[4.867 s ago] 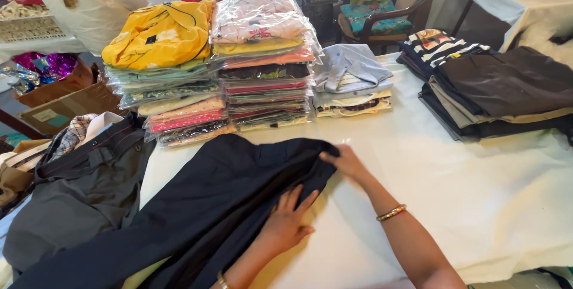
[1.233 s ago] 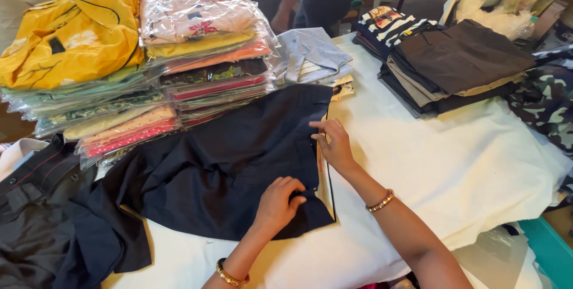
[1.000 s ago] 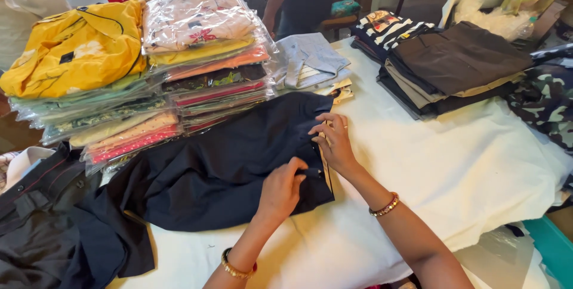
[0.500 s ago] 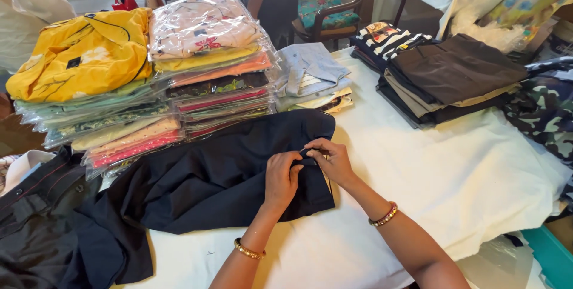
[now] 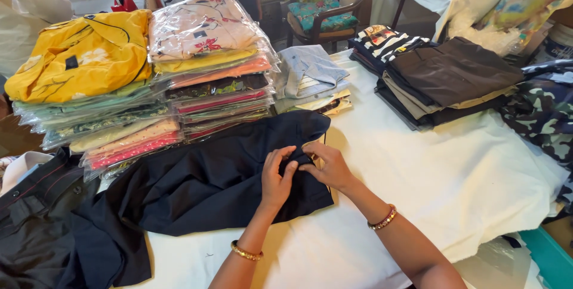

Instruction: The person folds several pairs of trousers on a table. They unfold each pair, align the legs, fold the garment in half lengthwise, then fold it into a compact rectangle and place it on a growing stack.

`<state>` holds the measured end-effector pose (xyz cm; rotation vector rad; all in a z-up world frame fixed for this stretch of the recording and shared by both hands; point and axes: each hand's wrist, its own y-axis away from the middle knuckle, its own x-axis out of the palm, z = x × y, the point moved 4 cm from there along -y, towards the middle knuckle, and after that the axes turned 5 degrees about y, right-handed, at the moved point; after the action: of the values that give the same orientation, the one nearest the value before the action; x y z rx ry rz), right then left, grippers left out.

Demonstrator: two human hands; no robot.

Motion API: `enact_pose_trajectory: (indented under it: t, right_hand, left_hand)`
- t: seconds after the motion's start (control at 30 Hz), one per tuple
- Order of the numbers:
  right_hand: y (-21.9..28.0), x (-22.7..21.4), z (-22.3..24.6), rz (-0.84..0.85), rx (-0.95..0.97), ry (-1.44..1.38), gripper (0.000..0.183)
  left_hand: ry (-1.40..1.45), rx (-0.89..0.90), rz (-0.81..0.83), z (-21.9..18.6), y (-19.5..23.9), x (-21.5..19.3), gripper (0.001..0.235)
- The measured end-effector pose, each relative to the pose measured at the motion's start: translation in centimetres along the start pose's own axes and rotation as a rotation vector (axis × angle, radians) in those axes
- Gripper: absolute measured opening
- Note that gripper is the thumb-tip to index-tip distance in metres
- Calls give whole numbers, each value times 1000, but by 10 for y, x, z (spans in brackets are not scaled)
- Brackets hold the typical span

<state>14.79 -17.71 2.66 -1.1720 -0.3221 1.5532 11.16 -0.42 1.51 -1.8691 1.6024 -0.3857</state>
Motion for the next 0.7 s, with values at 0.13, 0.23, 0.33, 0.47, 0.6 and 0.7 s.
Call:
enact_pose_trajectory:
  t: [0.13,0.23,0.33,0.47,0.6,0.7]
  right_hand:
    - [9,12,-16,12,133,-123,40]
    - [7,10,-11,-51,171,-176,39]
    - [10,13,-19,7,82,6,32]
    - [10,14,-24,-7,139,-1,34]
    - [13,14,-31,32,205,0,31]
    - [15,16,-31,75,267,-36,32]
  left_hand:
    - [172,-215,150,22,-6,-4,35]
    - [71,-94,142,-6,-14,-10,45]
    - [-81,-2,108,-17,-11,-9,39]
    - [-193,57,66,-13,-4,-5,37]
    - [-292,26,53,-4,2,-4,19]
    - [-316,44,65,7,7,-4,7]
